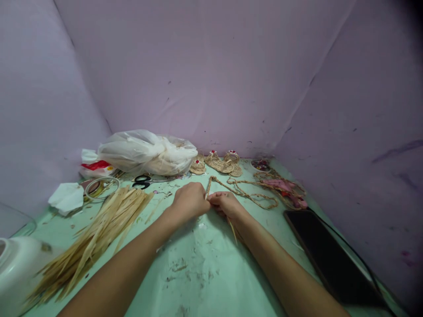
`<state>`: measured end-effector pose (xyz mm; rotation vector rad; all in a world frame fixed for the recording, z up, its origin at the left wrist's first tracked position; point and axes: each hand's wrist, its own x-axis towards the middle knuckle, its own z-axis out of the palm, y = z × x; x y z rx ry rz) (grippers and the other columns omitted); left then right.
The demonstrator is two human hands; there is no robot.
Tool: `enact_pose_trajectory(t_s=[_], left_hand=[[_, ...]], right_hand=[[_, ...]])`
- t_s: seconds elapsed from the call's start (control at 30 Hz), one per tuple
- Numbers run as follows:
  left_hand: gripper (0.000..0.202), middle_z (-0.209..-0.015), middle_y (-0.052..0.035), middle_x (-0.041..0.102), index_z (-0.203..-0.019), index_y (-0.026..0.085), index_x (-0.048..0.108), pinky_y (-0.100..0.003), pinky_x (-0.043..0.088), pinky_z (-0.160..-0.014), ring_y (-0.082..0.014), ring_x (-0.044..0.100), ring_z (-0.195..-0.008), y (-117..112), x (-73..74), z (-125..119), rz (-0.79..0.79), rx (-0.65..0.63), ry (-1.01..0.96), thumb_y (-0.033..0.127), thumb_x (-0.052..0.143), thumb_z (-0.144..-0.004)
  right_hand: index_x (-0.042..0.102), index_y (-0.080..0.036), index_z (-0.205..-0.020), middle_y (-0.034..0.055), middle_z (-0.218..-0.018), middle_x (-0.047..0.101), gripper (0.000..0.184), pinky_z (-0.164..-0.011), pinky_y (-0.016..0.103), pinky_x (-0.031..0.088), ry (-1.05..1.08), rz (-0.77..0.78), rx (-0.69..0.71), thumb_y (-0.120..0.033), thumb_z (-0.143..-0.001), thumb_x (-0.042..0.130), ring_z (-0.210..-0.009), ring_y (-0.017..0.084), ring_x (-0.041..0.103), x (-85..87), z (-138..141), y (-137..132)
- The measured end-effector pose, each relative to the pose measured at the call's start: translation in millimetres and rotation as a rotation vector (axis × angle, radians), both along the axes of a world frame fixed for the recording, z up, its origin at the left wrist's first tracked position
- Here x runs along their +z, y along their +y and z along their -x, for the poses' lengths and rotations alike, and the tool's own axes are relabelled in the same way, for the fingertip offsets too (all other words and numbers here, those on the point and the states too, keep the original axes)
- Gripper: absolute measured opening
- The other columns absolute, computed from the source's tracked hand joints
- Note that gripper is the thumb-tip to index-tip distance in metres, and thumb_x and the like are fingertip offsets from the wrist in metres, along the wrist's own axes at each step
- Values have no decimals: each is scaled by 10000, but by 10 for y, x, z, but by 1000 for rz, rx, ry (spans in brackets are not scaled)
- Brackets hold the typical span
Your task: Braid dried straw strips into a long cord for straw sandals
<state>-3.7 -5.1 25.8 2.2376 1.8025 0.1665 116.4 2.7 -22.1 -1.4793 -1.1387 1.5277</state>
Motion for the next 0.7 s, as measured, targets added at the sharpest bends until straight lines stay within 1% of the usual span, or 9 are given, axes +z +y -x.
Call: enact_pose_trajectory(t_s=[0.07, 0.13, 0.2, 0.27, 0.3, 0.37, 0.5, 0.6, 0.7], left_hand=[[203, -611, -63, 618, -641, 155, 667, -234, 352, -508, -157, 528, -568, 96, 0, 100, 99, -36, -81, 215, 485, -575], [186, -540, -35, 586, -625, 137, 660, -216, 331, -467, -120, 474, -488, 187, 6, 214, 247, -62, -189, 199, 495, -566], [178, -496, -15, 557, -629, 125, 653, -211, 309, -427, -92, 406, -417, 256, 27, 334, 385, -49, -260, 219, 512, -571], [183, -492, -9, 550, -633, 124, 646, -212, 293, -402, -80, 371, -384, 309, 67, 462, 461, -27, -270, 249, 527, -575], [183, -503, -9, 554, -630, 125, 642, -211, 292, -399, -80, 374, -384, 334, 92, 532, 461, -20, -264, 258, 530, -576], [174, -538, -16, 569, -632, 126, 637, -209, 310, -412, -90, 416, -415, 392, 137, 681, 397, 21, -242, 249, 529, -573], [140, -545, -26, 576, -616, 121, 634, -210, 349, -465, -126, 494, -511, 519, 160, 966, 182, 207, -82, 187, 546, -531], [116, -536, -27, 573, -585, 130, 624, -216, 355, -482, -141, 512, -541, 558, 134, 1084, 197, 214, 25, 213, 583, -514], [181, -579, -34, 596, -610, 145, 623, -228, 362, -498, -154, 526, -557, 522, 127, 1084, 248, 237, 105, 285, 627, -496]], right_hand=[[525, -136, -562, -55, -383, 405, 40, -353, 203, 114, -1, -6, -8, -171, -548, 513, -319, 33, 228, 17, -3, -8], [535, -132, -576, -44, -415, 438, 51, -352, 202, 117, -5, -12, -28, -168, -545, 519, -322, 31, 232, 22, -1, -16], [544, -129, -583, -39, -423, 446, 58, -351, 202, 113, -6, -17, -34, -163, -543, 520, -322, 31, 229, 11, 2, -20], [547, -130, -582, -37, -423, 446, 58, -351, 205, 100, -4, -22, -30, -161, -542, 519, -321, 32, 220, -9, 1, -19], [548, -131, -581, -37, -423, 446, 58, -351, 207, 94, -4, -26, -28, -160, -541, 520, -321, 33, 216, -19, 0, -18], [553, -131, -582, -37, -421, 445, 63, -352, 211, 87, -6, -27, -27, -159, -535, 522, -321, 34, 207, -33, -3, -16], [537, -130, -547, -37, -412, 434, 41, -360, 211, 79, 0, -28, -18, -165, -534, 521, -326, 29, 200, -27, -1, -25], [518, -130, -517, -39, -404, 425, 45, -363, 209, 80, 0, -28, -18, -171, -534, 526, -326, 24, 198, -13, 4, -37], [519, -128, -526, -40, -404, 427, 46, -361, 207, 78, 3, -19, -19, -172, -535, 529, -325, 20, 191, -3, 5, -44]])
